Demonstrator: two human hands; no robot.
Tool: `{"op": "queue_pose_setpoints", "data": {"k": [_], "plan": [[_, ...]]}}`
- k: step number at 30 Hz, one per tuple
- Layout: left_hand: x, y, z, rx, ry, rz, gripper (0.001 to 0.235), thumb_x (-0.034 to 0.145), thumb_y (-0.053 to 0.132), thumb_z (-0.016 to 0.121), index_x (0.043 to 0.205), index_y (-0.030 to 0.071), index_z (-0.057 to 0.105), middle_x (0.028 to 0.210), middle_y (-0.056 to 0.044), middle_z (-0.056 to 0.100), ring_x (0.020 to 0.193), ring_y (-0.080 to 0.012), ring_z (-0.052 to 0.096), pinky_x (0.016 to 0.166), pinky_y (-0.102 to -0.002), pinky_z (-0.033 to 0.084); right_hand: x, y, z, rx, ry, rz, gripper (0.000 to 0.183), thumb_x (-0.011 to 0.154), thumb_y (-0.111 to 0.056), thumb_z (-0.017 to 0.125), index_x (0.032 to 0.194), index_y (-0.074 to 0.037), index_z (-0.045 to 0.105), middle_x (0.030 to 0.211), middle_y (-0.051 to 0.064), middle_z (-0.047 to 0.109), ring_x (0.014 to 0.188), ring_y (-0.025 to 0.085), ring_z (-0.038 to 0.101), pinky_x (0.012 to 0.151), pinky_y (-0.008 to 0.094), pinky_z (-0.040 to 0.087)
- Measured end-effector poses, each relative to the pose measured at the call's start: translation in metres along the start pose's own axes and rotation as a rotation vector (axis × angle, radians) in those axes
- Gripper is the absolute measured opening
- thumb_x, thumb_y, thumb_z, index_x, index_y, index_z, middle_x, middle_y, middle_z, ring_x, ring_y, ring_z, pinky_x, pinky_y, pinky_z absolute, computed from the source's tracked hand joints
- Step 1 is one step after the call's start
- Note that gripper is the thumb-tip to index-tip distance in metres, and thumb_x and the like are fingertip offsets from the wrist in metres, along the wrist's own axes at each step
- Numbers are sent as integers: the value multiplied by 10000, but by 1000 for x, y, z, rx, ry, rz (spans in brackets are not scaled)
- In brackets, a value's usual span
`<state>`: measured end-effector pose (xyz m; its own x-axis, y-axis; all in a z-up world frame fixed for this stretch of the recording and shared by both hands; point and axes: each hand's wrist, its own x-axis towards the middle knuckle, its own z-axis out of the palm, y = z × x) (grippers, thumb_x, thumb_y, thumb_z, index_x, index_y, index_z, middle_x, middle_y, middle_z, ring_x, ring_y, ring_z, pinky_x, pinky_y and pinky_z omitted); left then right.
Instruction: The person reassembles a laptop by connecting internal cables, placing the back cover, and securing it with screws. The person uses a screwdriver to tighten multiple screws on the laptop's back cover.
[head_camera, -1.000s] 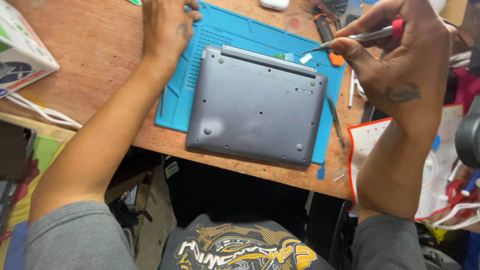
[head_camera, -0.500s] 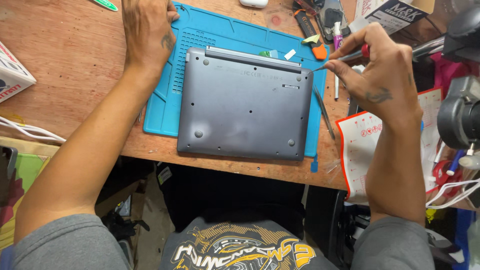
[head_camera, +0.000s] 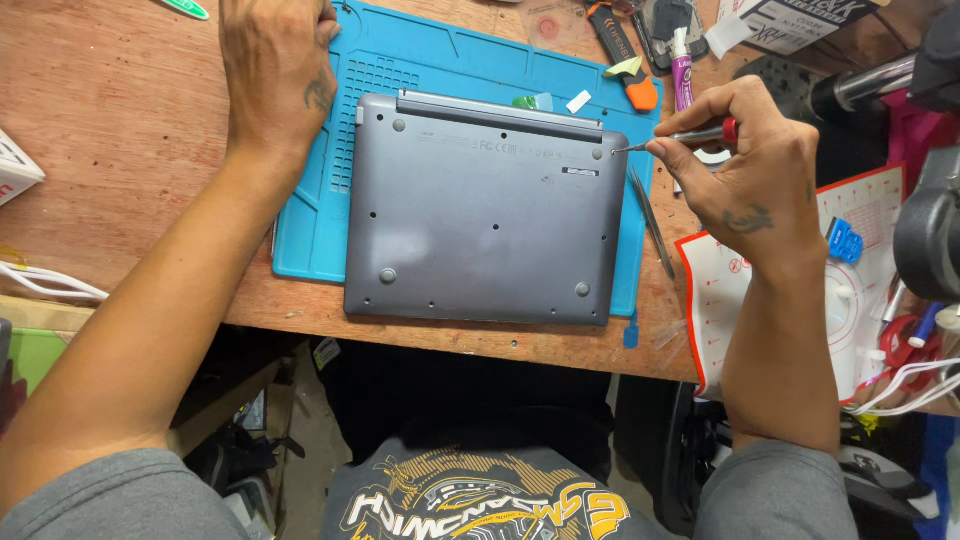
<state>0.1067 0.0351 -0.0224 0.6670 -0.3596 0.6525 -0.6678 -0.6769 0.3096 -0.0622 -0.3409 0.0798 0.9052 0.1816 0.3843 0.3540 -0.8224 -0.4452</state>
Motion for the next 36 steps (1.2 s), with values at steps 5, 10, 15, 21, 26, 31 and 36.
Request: {"op": "queue_pose_setpoints", "data": {"k": [5, 10, 15, 21, 26, 31, 36], "plan": [[1, 3, -5, -8, 49, 47, 121, 920, -74, 708, 888, -19, 605, 936, -171, 631, 935, -387, 563, 862, -489, 416, -1, 0, 4, -8, -27, 24, 274, 1043, -73, 878, 1067, 31, 626, 995, 120, 763, 901, 157, 770, 747, 241, 603], [1, 0, -4, -3, -6, -11, 92, 922, -70, 679, 922, 4, 622, 920, -146, 646, 980, -373, 580, 909, -491, 422, -2, -1, 7, -35, -18, -1, 248, 1028, -58, 842, 1072, 32, 615, 997, 119, 760, 939, 172, 779, 788, 255, 617], [0, 0, -5, 8, 8, 4, 94, 931, -72, 688, 924, 3, 632, 916, -148, 644, 980, -376, 578, 904, -489, 423, 8, -8, 11, -166, -9, 37, 296, 1066, -184, 843, 1033, 20, 632, 904, 140, 730, 781, 198, 745, 677, 300, 570], [1, 2, -6, -9, -12, -29, 105, 943, -67, 712, 917, -1, 634, 947, -149, 646, 980, -376, 581, 898, -487, 426, 24, -23, 5, -208, -7, -87, 171, 1062, -98, 731, 1073, 43, 634, 827, 143, 687, 673, 224, 691, 629, 322, 545], [3, 3, -8, -37, 28, 17, 118, 881, -115, 706, 891, -24, 630, 925, -165, 645, 920, -385, 574, 829, -484, 418, 33, -26, 6, -128, -95, 160, 144, 1057, -150, 707, 1080, -8, 692, 682, 98, 663, 595, 197, 680, 586, 335, 522], [4, 2, -8, -14, 9, -10, 139, 934, -88, 733, 901, -7, 626, 926, -148, 648, 1002, -371, 584, 924, -480, 434, 33, -22, 8, -195, -30, -19, 216, 1032, -176, 728, 1074, 30, 679, 813, 129, 679, 709, 214, 667, 683, 330, 531], [5, 1, -8, -7, 25, 4, 150, 898, -71, 747, 882, -1, 616, 965, -150, 647, 992, -380, 586, 893, -482, 436, 36, -21, 10, -253, -26, -109, 134, 996, -159, 730, 1008, -25, 730, 793, 121, 708, 701, 241, 682, 708, 363, 539]]}}
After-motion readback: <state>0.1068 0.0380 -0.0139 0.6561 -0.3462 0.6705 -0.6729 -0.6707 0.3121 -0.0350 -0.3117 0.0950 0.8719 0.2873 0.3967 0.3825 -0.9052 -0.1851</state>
